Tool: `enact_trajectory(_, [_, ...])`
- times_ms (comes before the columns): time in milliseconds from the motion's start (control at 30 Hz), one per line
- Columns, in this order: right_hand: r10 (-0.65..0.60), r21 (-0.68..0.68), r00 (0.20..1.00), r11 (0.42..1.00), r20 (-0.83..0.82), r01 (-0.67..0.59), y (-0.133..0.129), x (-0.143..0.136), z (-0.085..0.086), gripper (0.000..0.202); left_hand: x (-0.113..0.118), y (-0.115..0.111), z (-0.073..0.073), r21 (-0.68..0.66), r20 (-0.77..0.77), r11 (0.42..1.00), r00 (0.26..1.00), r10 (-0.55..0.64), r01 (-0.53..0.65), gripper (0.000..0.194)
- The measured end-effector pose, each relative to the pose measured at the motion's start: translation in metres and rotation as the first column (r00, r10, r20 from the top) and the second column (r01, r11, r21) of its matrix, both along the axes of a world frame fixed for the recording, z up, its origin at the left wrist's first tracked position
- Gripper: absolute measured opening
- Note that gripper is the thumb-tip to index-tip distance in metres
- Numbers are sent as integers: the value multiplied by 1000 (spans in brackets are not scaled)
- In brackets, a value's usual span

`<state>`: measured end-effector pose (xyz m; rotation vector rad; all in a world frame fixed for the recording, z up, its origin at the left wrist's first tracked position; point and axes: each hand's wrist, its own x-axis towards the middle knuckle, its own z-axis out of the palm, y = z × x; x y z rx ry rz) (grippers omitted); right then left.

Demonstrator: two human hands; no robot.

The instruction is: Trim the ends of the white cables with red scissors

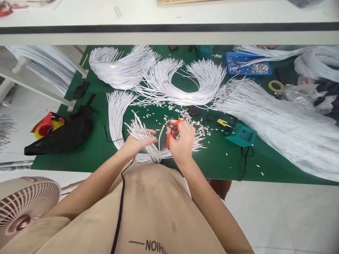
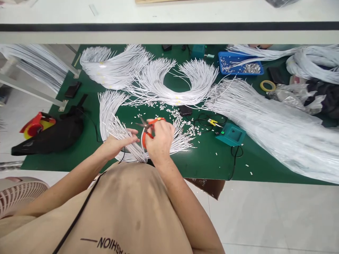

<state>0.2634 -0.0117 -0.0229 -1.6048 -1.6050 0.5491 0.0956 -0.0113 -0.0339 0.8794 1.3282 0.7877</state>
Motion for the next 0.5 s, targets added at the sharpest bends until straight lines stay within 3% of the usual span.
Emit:
enact_trajectory(100, [195, -94, 966, 973, -170, -213, 2, -14, 2, 19, 3, 0, -1, 94, -16, 996, 1000, 2, -1, 38])
enact_trajectory(200, [272, -175, 930, 932, -246, -319, 6, -19, -1, 17, 2, 0, -6, 146, -25, 989, 999, 28, -24, 37])
enact_trajectory(300, [282, -214, 924, 916, -258, -339, 8, -16, -6, 14, -1, -1, -10, 132, 5, 991, 999, 35, -36, 36])
enact_trajectory(500, [167, -245, 902, 928, -398, -280, 6, -16, -14, 18, 3, -3, -10, 146, 96, 988, 994, 44, -58, 22])
